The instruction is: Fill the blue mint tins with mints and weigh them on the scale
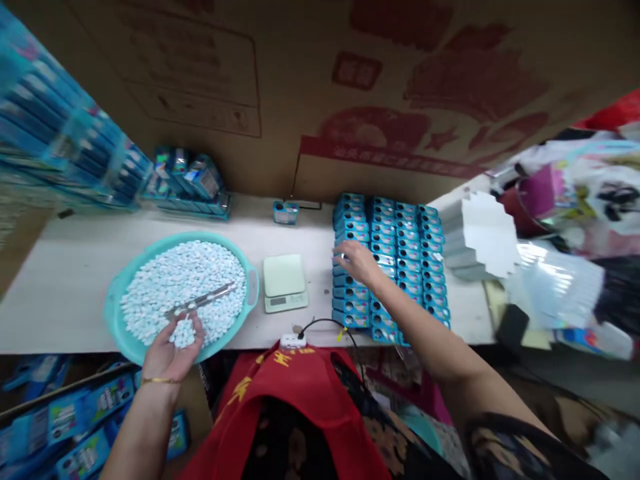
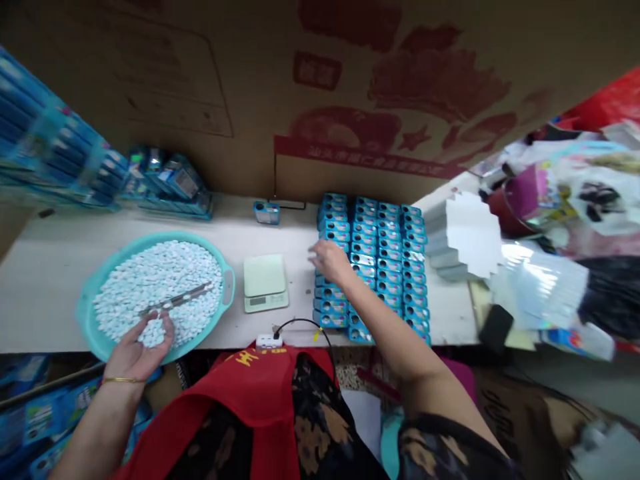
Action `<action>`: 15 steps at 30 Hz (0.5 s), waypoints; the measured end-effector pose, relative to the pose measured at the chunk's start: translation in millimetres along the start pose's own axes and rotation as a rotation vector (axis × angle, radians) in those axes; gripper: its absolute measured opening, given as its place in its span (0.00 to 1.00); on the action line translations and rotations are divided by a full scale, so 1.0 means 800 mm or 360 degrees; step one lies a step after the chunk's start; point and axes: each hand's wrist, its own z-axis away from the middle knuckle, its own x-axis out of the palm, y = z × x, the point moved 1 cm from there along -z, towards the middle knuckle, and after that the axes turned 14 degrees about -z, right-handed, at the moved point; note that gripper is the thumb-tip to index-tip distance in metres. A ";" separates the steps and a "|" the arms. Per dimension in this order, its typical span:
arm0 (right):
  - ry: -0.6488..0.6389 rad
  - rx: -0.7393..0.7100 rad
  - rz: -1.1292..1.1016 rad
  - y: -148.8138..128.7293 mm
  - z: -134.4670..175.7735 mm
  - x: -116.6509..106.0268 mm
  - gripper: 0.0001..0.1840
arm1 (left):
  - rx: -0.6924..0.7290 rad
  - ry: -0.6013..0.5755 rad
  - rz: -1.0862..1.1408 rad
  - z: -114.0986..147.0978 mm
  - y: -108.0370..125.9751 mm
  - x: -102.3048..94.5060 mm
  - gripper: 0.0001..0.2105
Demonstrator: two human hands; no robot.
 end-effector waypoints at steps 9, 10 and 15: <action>-0.0292 0.0192 0.0467 -0.034 0.209 0.069 0.08 | -0.0035 -0.0186 -0.0160 0.009 0.001 0.041 0.07; -0.0243 0.0186 0.0487 -0.040 0.206 0.071 0.08 | -0.0040 -0.0202 -0.0161 0.012 0.002 0.045 0.07; -0.0100 -0.0078 0.0463 -0.097 0.154 0.058 0.10 | -0.0030 -0.0229 -0.0115 0.016 0.005 0.037 0.06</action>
